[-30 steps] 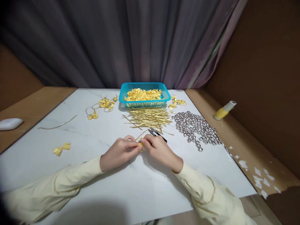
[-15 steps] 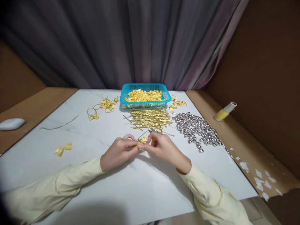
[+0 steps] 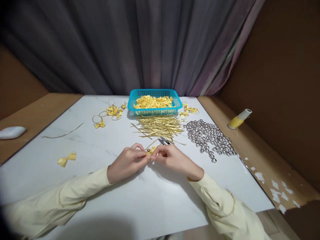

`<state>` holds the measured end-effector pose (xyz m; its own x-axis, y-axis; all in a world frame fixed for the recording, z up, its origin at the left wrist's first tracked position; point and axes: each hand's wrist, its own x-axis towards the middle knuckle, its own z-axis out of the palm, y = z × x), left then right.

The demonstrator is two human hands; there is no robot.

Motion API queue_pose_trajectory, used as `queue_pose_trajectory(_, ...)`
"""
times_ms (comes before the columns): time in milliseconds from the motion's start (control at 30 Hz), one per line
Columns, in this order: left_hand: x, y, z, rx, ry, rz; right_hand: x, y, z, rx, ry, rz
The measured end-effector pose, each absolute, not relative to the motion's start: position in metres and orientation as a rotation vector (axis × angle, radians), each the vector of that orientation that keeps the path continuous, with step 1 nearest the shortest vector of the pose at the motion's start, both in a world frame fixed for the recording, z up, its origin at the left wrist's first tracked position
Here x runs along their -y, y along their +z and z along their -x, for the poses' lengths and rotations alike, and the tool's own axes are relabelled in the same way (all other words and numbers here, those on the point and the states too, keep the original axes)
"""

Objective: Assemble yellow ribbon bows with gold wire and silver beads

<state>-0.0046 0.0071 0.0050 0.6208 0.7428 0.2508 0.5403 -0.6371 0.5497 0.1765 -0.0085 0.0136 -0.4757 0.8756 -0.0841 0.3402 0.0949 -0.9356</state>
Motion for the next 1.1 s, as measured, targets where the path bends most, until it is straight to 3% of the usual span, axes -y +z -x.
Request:
queue_pose_trajectory(367,-0.009,-0.001,0.004,-0.928,0.644,-2.547,0.011,0.016,-0.176,1.94,1.249,1.251)
queue_pose_trajectory(700,-0.008,0.002,0.002,-0.839,0.645,-2.581,0.01,0.005,-0.176,2.215,0.708,1.266)
queue_pose_trajectory(1100,-0.007,0.002,0.002,-0.769,0.64,-2.614,0.009,0.002,-0.175,2.216,0.706,1.29)
